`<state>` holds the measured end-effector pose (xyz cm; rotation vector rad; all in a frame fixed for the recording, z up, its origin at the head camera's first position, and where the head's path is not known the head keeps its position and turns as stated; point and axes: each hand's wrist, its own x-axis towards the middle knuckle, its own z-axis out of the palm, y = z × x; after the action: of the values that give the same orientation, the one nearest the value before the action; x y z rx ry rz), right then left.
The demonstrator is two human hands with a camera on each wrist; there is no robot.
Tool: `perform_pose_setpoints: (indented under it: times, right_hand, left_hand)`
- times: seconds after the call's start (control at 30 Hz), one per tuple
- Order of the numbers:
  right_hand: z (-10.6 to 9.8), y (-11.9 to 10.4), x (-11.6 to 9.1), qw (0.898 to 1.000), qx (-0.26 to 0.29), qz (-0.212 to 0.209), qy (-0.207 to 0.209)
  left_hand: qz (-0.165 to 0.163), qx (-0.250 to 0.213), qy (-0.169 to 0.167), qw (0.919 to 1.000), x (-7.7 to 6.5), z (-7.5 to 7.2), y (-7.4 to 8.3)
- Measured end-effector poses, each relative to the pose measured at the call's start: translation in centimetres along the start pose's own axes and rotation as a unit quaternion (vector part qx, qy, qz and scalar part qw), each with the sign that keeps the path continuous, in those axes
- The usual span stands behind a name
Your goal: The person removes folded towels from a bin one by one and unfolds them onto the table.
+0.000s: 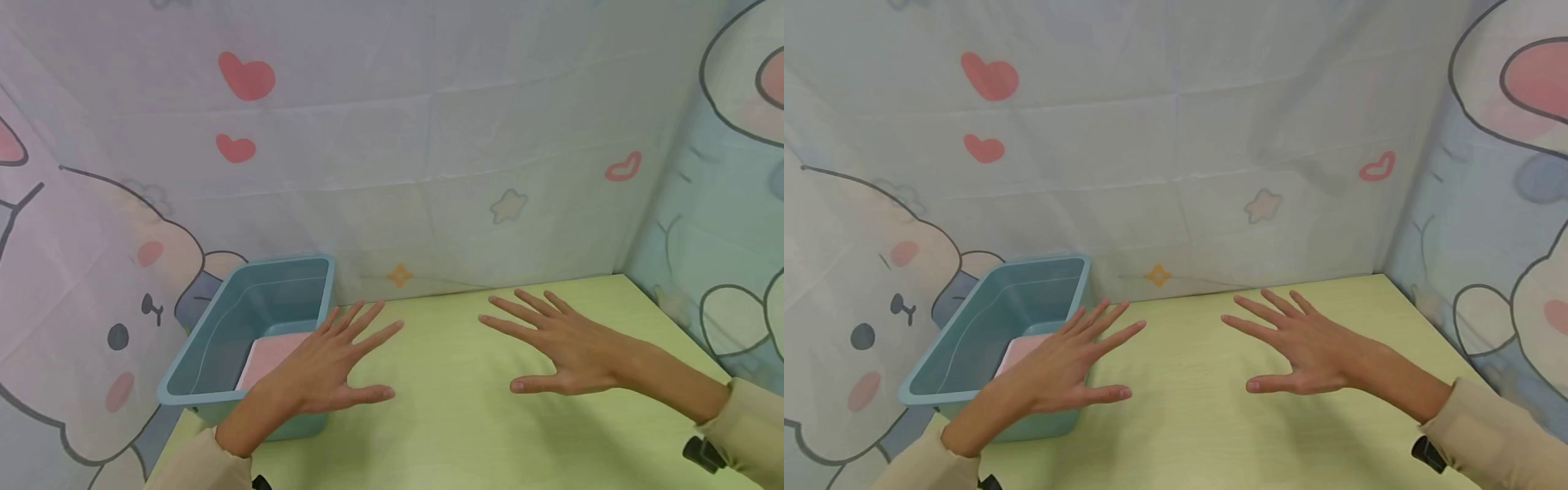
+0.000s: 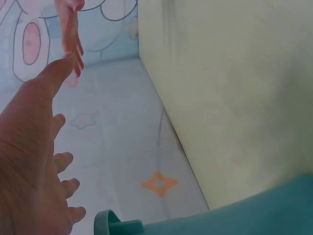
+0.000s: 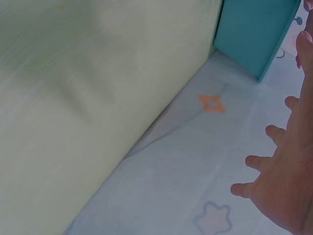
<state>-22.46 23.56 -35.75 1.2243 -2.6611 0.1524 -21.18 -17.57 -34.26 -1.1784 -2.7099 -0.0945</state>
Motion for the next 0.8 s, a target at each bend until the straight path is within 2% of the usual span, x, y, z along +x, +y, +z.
perform_pose_setpoints:
  times: [0.3, 0.8]
  right_hand:
    - [0.4, 0.0, -0.1, 1.0, -0.003, -0.003, 0.0]
    - [-1.2, 0.9, 0.6, 1.0, -0.013, 0.002, 0.024]
  left_hand:
    - [-0.001, 0.002, 0.004, 1.0, -0.3, 0.5, -0.2]
    - [-0.013, -0.001, -0.001, 0.9999, -0.1, -0.4, -0.5]
